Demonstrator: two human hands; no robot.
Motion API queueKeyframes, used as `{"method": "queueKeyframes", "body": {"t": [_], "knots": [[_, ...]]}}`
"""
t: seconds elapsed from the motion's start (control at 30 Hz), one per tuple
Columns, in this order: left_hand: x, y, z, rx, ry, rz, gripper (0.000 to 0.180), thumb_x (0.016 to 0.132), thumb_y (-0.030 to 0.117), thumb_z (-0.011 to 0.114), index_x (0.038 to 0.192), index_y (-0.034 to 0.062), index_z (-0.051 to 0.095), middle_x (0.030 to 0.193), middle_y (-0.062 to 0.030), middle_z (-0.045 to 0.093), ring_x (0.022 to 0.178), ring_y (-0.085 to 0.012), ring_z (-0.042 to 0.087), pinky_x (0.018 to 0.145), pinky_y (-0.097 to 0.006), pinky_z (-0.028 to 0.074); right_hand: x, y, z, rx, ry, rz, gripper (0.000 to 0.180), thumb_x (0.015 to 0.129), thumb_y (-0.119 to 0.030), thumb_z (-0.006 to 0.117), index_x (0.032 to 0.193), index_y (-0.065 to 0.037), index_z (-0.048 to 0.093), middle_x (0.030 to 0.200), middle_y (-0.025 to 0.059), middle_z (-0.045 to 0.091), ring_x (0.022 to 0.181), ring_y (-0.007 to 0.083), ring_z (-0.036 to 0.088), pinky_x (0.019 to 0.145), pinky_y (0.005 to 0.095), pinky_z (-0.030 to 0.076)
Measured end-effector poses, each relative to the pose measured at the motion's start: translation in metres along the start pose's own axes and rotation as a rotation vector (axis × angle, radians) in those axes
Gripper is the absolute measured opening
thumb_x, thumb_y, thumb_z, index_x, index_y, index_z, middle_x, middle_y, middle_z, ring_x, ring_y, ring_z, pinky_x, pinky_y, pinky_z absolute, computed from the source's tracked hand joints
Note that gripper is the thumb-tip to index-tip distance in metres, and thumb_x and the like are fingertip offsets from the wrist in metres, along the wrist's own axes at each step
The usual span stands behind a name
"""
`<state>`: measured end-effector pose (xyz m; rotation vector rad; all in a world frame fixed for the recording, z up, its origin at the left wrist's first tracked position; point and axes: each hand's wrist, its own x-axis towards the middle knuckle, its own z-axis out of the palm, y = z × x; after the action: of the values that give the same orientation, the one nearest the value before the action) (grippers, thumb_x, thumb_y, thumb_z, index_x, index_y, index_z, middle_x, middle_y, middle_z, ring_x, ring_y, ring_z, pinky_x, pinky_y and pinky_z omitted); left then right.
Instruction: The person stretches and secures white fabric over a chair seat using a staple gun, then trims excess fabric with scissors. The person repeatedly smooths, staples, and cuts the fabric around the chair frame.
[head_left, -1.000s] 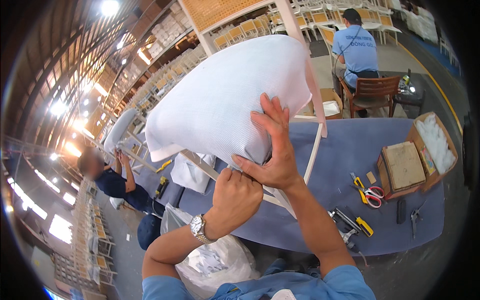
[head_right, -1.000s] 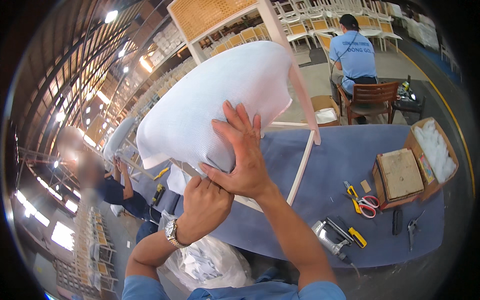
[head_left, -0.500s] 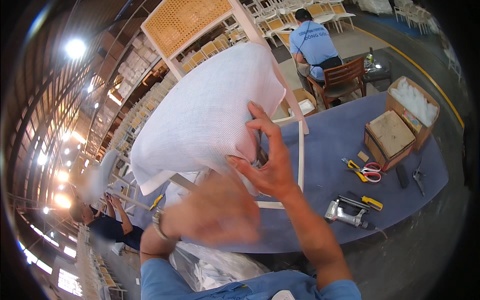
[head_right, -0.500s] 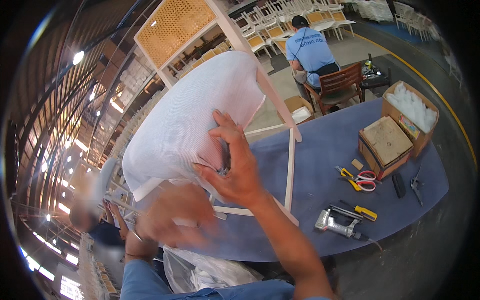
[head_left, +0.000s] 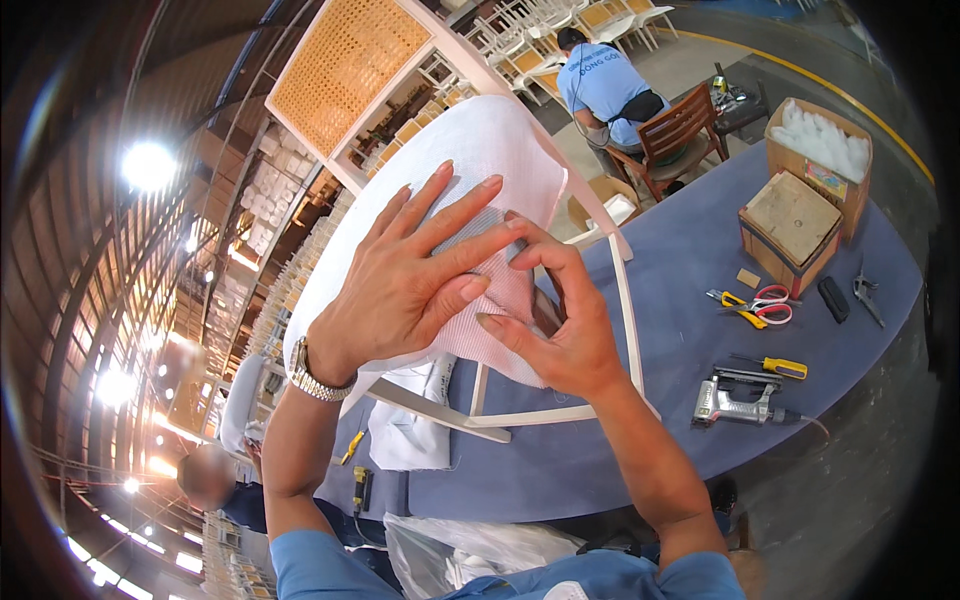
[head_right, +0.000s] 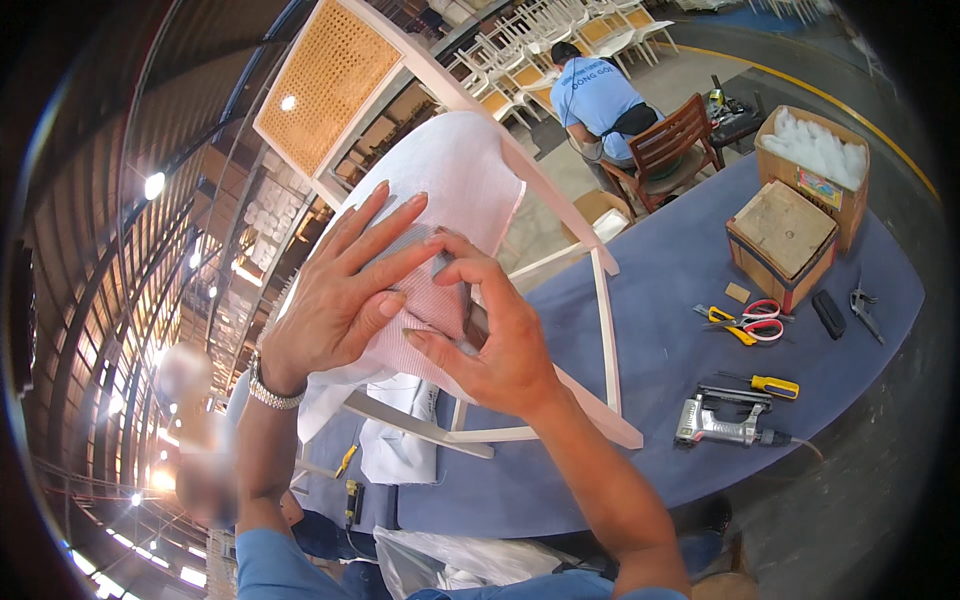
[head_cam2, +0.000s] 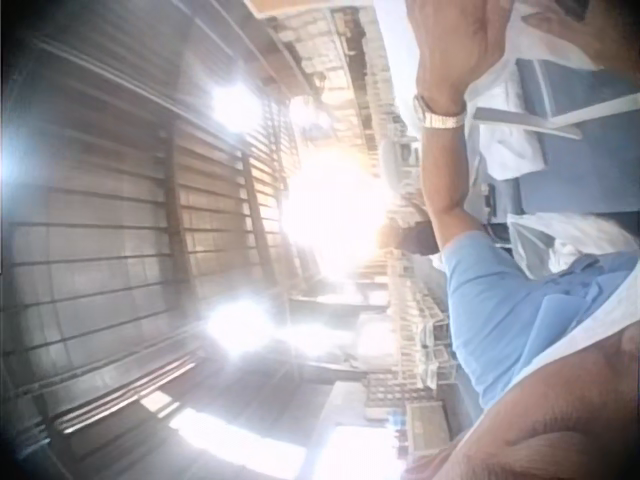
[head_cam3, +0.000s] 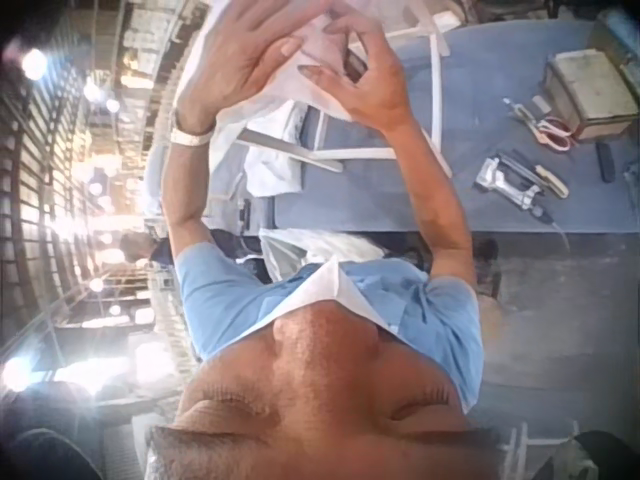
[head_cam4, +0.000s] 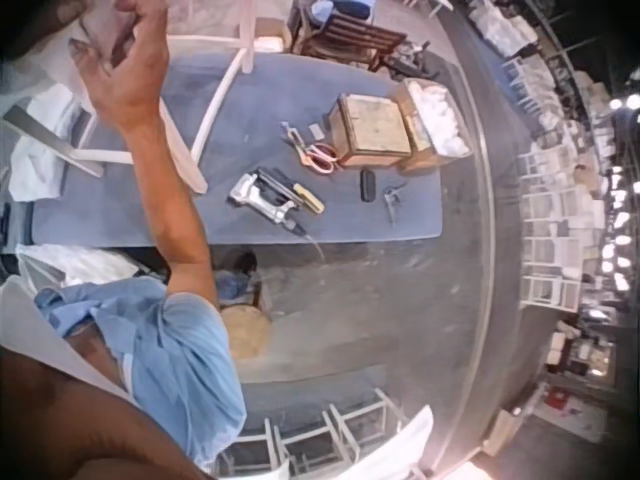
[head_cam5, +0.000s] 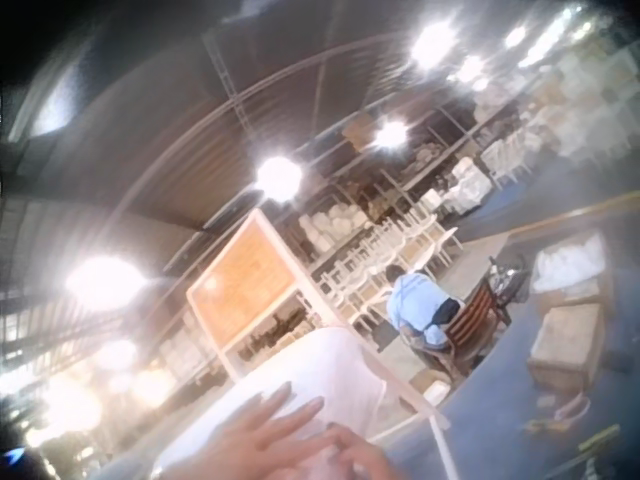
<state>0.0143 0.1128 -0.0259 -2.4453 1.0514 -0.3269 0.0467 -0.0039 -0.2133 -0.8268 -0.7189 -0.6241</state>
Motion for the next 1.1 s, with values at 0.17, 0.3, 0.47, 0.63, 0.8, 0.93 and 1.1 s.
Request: {"method": "queueKeyframes", "body": {"t": [0.17, 0.3, 0.47, 0.63, 0.8, 0.93, 1.1], "knots": [[-0.001, 0.001, 0.003, 0.043, -0.009, 0.015, 0.056, 0.099, 0.054, 0.047, 0.141, 0.0188, 0.059, 0.157, -0.0126, 0.041, 0.148, -0.0419, 0.028, 0.119, -0.053, 0.027, -0.004, -0.002, 0.003, -0.057, 0.07, -0.045, 0.039, 0.08, -0.015, 0.082, 0.106, -0.006, 0.055, 0.141, 0.0219, 0.054, 0.129, 0.0373, 0.055, 0.104, 0.0399, 0.044], [0.003, 0.003, 0.005, 0.06, 0.046, 0.026, 0.065, 0.093, 0.064, 0.051, 0.137, 0.0179, 0.062, 0.154, -0.013, 0.045, 0.146, -0.0431, 0.032, 0.116, -0.054, 0.031, -0.021, -0.007, 0.005, -0.421, 0.106, -0.121, 0.027, 0.083, -0.023, 0.081, 0.093, -0.008, 0.06, 0.14, 0.0206, 0.056, 0.121, 0.0345, 0.06, 0.106, 0.0476, 0.04], [0.002, 0.002, 0.012, 0.084, 0.11, 0.04, 0.065, 0.089, 0.065, 0.056, 0.133, 0.0176, 0.065, 0.15, -0.0134, 0.05, 0.143, -0.0436, 0.037, 0.113, -0.052, 0.036, -0.044, -0.024, 0.017, -0.695, 0.187, -0.142, 0.032, 0.081, -0.035, 0.081, 0.087, -0.011, 0.061, 0.139, 0.0196, 0.057, 0.119, 0.0305, 0.061, 0.111, 0.051, 0.032], [0.003, 0.001, 0.015, 0.093, 0.156, 0.056, 0.066, 0.087, 0.065, 0.059, 0.132, 0.017, 0.066, 0.147, -0.0138, 0.053, 0.142, -0.0439, 0.04, 0.112, -0.052, 0.039, -0.056, -0.024, 0.018, -0.71, 0.234, -0.112, 0.038, 0.071, -0.03, 0.09, 0.085, -0.009, 0.061, 0.137, 0.0249, 0.057, 0.125, 0.0347, 0.058, 0.111, 0.0515, 0.034], [0.001, 0.0, 0.019, 0.082, 0.169, 0.054, 0.067, 0.086, 0.066, 0.059, 0.132, 0.0166, 0.066, 0.145, -0.0148, 0.054, 0.141, -0.0437, 0.041, 0.111, -0.052, 0.04, -0.061, -0.016, 0.025, -0.51, 0.33, -0.05, 0.036, 0.07, -0.023, 0.09, 0.082, -0.009, 0.06, 0.136, 0.0257, 0.057, 0.127, 0.0348, 0.056, 0.112, 0.0514, 0.032], [0.002, 0.0, 0.018, 0.098, 0.17, 0.058, 0.067, 0.086, 0.066, 0.059, 0.132, 0.016, 0.066, 0.145, -0.0152, 0.054, 0.14, -0.0438, 0.042, 0.111, -0.051, 0.041, -0.063, -0.022, 0.021, -0.587, 0.222, -0.059, 0.028, 0.081, -0.026, 0.081, 0.078, -0.008, 0.06, 0.137, 0.0196, 0.059, 0.128, 0.0306, 0.055, 0.114, 0.0501, 0.026], [0.002, 0.0, 0.02, 0.092, 0.169, 0.051, 0.073, 0.082, 0.068, 0.062, 0.132, 0.015, 0.065, 0.145, -0.0147, 0.054, 0.14, -0.0438, 0.042, 0.11, -0.051, 0.041, -0.06, -0.02, 0.015, -0.649, 0.148, -0.011, 0.026, 0.091, -0.027, 0.07, 0.076, -0.007, 0.062, 0.135, 0.0135, 0.062, 0.127, 0.0297, 0.054, 0.114, 0.0506, 0.025]]}}
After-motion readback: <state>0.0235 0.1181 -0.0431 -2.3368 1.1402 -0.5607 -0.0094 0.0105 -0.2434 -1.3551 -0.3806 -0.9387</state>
